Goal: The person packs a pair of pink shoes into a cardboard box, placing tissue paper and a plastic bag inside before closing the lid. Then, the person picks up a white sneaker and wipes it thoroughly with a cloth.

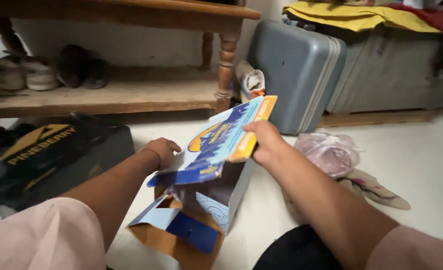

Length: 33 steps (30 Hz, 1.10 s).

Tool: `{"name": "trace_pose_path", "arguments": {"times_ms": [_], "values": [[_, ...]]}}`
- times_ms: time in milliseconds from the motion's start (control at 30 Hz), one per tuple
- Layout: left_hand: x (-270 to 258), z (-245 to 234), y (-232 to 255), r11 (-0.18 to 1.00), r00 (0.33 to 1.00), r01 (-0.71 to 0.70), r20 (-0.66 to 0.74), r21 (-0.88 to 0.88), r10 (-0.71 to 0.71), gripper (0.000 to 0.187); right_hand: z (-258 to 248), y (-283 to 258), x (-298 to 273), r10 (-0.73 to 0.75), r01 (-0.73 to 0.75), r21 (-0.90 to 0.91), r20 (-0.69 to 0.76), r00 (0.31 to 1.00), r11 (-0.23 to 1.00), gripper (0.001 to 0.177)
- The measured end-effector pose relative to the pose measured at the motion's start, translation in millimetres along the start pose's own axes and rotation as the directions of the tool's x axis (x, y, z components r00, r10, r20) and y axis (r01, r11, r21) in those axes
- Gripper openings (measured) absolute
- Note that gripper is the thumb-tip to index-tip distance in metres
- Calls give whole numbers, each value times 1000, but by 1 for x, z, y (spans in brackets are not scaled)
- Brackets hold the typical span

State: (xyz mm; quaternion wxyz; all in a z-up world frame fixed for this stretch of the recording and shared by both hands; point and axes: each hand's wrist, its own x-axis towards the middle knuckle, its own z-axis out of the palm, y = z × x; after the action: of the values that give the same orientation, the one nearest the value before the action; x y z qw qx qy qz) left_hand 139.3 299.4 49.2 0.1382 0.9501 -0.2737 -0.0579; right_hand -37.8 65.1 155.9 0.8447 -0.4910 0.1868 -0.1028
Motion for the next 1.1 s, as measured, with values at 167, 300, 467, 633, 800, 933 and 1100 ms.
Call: {"name": "trace_pose_path", "arguments": {"times_ms": [167,300,467,633,800,933,1100], "values": [[-18,-21,-27,983,995,87,-39,-163,-94,47,46,-8,21,-5,-32,177,200,980,984,55],[-25,-31,-54,941,984,135,-70,-311,-164,57,84,-13,-10,23,-132,282,356,934,950,92],[-60,-34,-56,883,988,150,27,-444,-154,86,82,3,-3,-14,-101,186,536,844,977,91],[-59,-34,-46,819,949,213,-87,-532,-303,60,63,19,16,23,-48,32,537,844,998,78],[-32,-33,-72,729,728,482,-242,-486,-642,58,-32,64,63,202,287,-953,301,932,94,59],[-22,-35,-79,688,652,548,-273,-476,-708,60,-45,65,14,432,405,-879,272,860,-253,62],[-32,-40,-52,389,370,611,-186,-690,-910,74,-103,102,42,703,427,-896,227,675,-121,57]]}}
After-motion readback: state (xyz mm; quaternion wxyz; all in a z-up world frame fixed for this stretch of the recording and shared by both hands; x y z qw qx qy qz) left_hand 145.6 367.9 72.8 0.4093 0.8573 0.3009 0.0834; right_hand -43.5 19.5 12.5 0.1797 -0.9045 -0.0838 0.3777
